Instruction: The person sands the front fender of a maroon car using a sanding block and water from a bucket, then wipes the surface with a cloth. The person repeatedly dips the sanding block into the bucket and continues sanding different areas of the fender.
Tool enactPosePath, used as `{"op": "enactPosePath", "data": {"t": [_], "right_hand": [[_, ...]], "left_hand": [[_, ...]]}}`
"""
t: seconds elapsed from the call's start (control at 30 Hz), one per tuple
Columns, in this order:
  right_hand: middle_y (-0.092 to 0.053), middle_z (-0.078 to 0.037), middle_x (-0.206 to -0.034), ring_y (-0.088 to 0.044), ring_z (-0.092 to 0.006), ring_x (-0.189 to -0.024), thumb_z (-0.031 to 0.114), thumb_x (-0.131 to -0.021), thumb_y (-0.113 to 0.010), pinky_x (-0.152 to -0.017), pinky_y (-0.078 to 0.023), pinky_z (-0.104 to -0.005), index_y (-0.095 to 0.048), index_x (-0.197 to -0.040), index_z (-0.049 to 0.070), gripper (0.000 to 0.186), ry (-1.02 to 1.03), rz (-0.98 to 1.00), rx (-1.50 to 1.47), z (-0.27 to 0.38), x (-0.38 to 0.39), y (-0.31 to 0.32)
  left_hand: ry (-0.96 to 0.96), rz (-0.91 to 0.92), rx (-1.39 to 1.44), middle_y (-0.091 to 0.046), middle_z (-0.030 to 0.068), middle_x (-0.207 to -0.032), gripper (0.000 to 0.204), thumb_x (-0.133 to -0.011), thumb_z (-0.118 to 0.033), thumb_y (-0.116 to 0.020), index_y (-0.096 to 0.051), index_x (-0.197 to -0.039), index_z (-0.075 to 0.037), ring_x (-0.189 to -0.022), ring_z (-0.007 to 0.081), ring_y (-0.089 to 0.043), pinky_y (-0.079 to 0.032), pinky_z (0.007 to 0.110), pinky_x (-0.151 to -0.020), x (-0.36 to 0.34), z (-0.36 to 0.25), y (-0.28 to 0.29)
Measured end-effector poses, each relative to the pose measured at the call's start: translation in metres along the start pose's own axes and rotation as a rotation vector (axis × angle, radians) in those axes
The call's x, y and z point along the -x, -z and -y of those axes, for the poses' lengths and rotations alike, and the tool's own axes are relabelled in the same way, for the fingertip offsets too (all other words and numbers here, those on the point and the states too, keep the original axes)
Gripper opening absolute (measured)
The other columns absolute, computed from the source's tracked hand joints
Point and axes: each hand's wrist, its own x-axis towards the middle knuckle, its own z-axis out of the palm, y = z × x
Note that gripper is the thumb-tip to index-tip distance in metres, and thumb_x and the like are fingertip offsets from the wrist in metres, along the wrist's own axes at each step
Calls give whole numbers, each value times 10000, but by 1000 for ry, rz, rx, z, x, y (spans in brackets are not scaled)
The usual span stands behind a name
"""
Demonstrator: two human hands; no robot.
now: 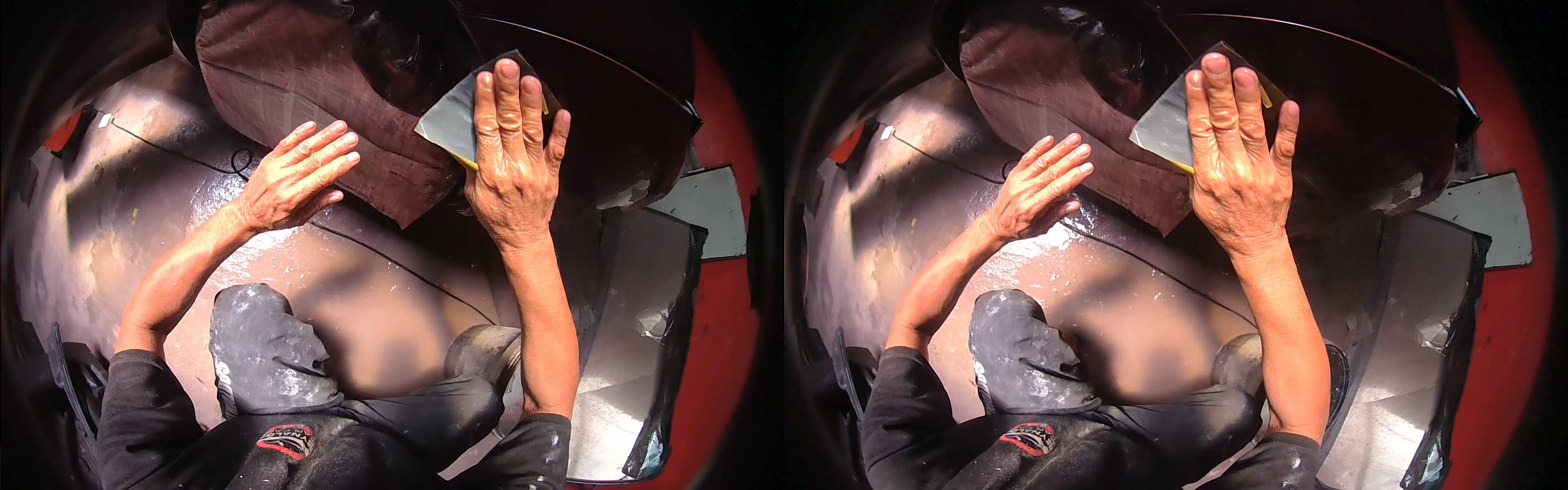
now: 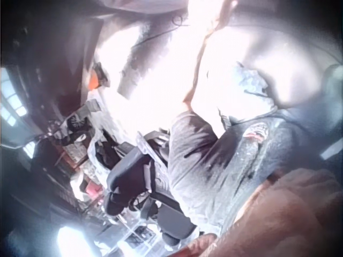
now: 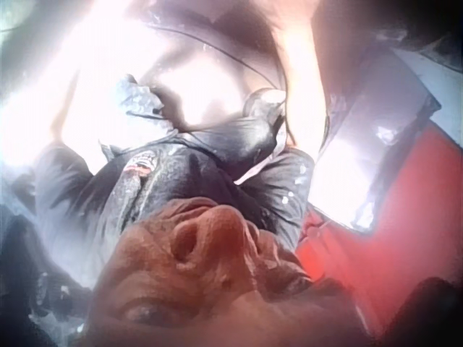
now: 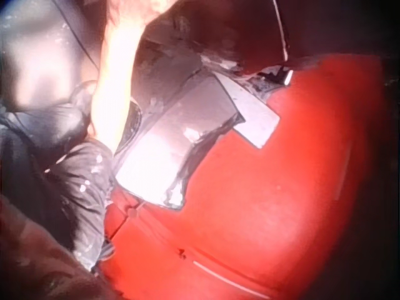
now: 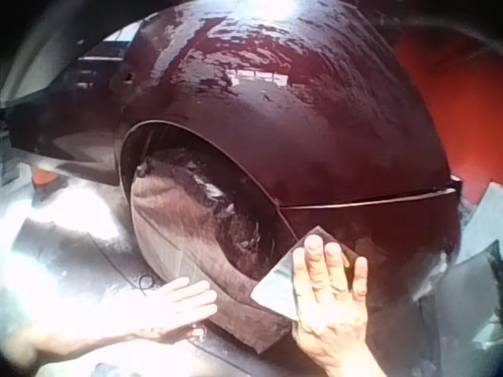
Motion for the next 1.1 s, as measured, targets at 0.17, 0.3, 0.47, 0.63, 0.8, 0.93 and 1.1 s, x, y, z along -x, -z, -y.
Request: {"op": "enactPosePath", "data": {"t": [0.17,0.3,0.47,0.63,0.8,0.93,1.1], "right_hand": [[-319,-86,-1640,-208,-247,-1549,90,-894,-542,-1260,-24,-527,-451,-1514,78,627,-3,-81,-52,-31,65,-31],[-316,-51,-1645,-223,-240,-1544,110,-931,-456,-1262,-41,-522,-463,-1511,94,580,42,-47,-54,3,-31,7],[-350,-77,-1624,-250,-233,-1535,202,-952,-599,-1268,-53,-449,-440,-1525,85,606,88,46,72,-43,19,18],[-363,-90,-1618,-297,-272,-1517,140,-946,-443,-1263,-112,-488,-491,-1485,63,546,183,-10,57,-12,-36,23],[-378,-66,-1611,-275,-239,-1525,162,-938,-573,-1270,-98,-439,-446,-1523,97,602,135,59,55,-43,9,23],[-322,-67,-1639,-228,-233,-1541,132,-930,-582,-1273,-84,-438,-423,-1535,94,627,136,27,84,-31,-16,23],[-344,-58,-1630,-251,-229,-1534,168,-935,-595,-1268,-100,-435,-439,-1528,98,617,105,49,37,-24,-8,23]], "left_hand": [[74,-28,-22,-483,159,-1518,547,-957,-275,-647,-511,-1434,-45,-1458,321,-399,-258,500,-1216,20,3,-2],[60,-16,9,-485,170,-1516,526,-969,-265,-636,-518,-1430,-39,-1454,340,-405,-268,510,-1207,9,3,-3],[121,-47,-11,-494,156,-1511,529,-968,-266,-641,-514,-1433,-50,-1453,317,-410,-263,493,-1213,26,7,8],[102,-32,35,-497,162,-1509,522,-964,-236,-632,-515,-1438,-50,-1450,330,-415,-258,511,-1211,14,6,-5],[118,-34,34,-485,165,-1520,519,-973,-248,-629,-513,-1440,-52,-1459,333,-400,-257,512,-1210,27,3,8],[114,-24,16,-493,149,-1511,540,-959,-276,-655,-516,-1428,-49,-1452,308,-410,-265,498,-1209,25,6,-4],[54,-40,69,-495,166,-1509,514,-974,-265,-630,-523,-1425,-42,-1449,336,-415,-262,515,-1203,16,0,0]]}}
